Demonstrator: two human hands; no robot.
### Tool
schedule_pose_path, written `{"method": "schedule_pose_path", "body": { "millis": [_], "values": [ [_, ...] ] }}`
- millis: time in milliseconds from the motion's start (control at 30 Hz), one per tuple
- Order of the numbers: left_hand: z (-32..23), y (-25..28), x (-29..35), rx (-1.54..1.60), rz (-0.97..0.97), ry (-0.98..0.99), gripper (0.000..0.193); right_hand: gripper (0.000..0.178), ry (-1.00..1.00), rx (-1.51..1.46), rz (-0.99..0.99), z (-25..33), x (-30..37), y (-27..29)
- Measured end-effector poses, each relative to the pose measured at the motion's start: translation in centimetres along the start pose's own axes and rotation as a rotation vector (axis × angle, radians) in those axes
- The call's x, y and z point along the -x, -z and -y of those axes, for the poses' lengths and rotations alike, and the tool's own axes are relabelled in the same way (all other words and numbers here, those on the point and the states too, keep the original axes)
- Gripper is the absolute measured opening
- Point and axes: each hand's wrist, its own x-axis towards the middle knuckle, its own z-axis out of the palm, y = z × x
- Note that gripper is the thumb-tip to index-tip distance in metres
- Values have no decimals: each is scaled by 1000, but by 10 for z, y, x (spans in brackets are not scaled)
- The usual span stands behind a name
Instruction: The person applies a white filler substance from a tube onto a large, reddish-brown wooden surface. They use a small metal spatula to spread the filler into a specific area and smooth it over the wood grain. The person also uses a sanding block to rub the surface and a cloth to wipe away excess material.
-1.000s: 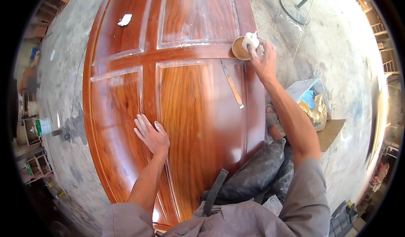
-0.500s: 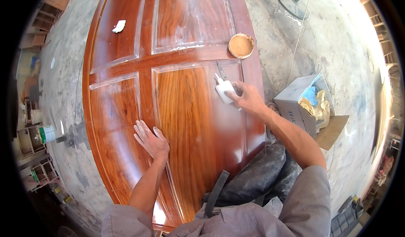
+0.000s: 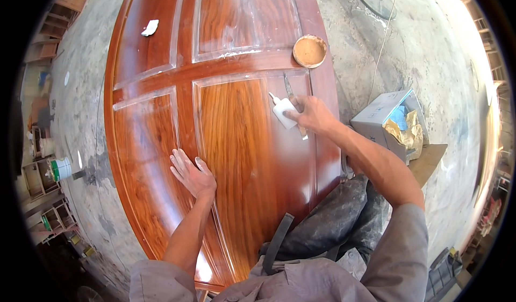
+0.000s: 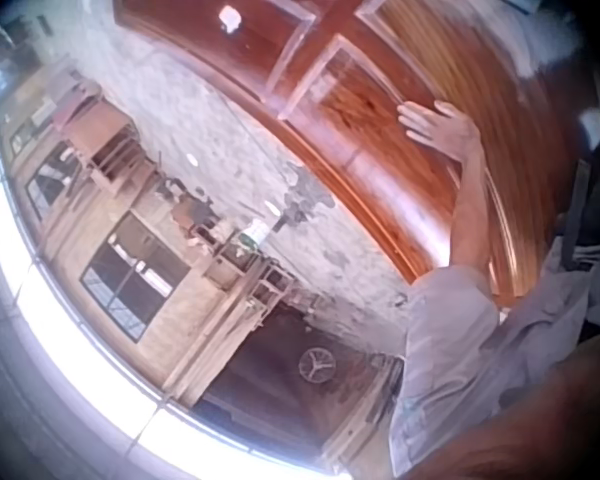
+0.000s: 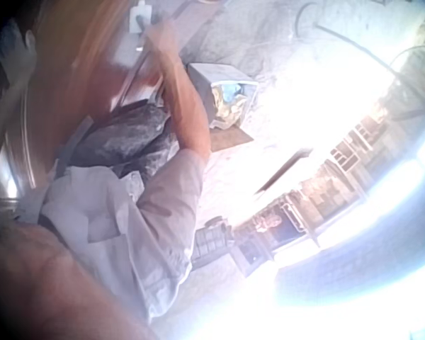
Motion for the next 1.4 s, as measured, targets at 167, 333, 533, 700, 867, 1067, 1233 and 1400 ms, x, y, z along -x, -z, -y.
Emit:
{"method": "schedule_pose_path", "body": {
  "millis": [167,333,533,700,867,1067,1233,1400],
  "values": [
    [1,0,0,-11,-2,1,68,31,-36,-9,34,4,-3,3],
    [0,-1,0,-13,-10,-2,67,32,-52,5,42,5,-4,4],
    [3,-2,0,-13,-2,3,70,34,-86,-56,62,5,-12,5],
    [0,0,0,-5,-5,-2,67,41,-90,-72,47,1,-25,7],
    [2,-1,0,3,-16,-9,69,44,-94,-98,28,4,-35,11],
    [3,-3,0,22,-37,-16,69,44,-130,-95,14,7,-36,13],
    [2,-3,0,28,-42,-15,68,41,-118,-68,113,1,-22,8],
    [3,-4,0,6,-38,-9,68,40,-65,-104,107,3,-30,5]
  ]
}}
